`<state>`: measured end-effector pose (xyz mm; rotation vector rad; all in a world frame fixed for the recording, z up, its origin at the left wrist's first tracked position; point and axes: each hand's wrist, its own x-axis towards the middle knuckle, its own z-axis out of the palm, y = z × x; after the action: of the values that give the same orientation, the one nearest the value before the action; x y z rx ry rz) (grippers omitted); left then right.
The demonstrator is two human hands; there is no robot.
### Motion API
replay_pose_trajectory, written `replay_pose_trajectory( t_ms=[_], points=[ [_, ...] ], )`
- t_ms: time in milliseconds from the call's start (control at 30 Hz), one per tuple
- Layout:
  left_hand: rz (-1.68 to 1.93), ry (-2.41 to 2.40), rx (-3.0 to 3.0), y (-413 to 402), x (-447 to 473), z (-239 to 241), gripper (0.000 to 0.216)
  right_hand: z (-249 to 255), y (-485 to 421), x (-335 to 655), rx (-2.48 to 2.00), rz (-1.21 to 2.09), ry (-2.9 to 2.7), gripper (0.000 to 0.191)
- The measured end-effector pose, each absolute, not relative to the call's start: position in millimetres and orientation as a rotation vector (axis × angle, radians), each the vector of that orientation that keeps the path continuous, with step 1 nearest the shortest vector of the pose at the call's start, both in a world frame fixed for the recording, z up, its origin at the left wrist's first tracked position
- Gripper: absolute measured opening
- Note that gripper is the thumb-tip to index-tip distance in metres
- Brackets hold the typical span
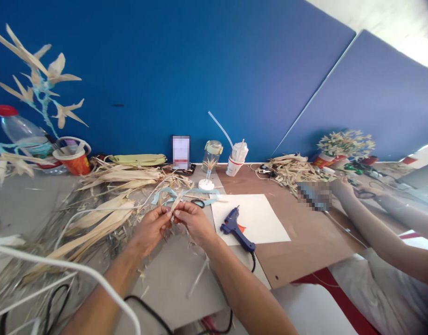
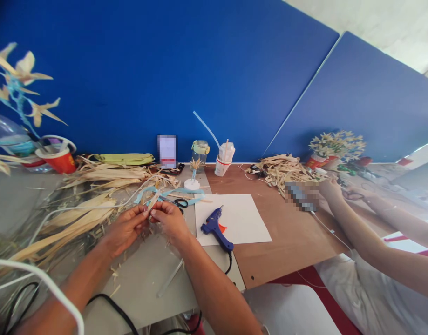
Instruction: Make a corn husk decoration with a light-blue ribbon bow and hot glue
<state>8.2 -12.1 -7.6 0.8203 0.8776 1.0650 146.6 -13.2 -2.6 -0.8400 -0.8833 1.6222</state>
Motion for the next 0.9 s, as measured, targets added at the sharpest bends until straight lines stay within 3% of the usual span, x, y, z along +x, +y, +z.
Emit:
replay_pose_trajectory(
  t_ms=[367,900],
  points=[
    [0.99,0.828,0.795,-13.7,8.6,-5.3,0.021,-3.6,-10.9,146.0,-0.943,1.483,-0.971,0.004],
    [1.022,1.044,1.114,-12.9,11.6,-10.3,0.025,-6.6,-10.7,143.3,-1.04,1.326,-1.015,0.01]
  ],
)
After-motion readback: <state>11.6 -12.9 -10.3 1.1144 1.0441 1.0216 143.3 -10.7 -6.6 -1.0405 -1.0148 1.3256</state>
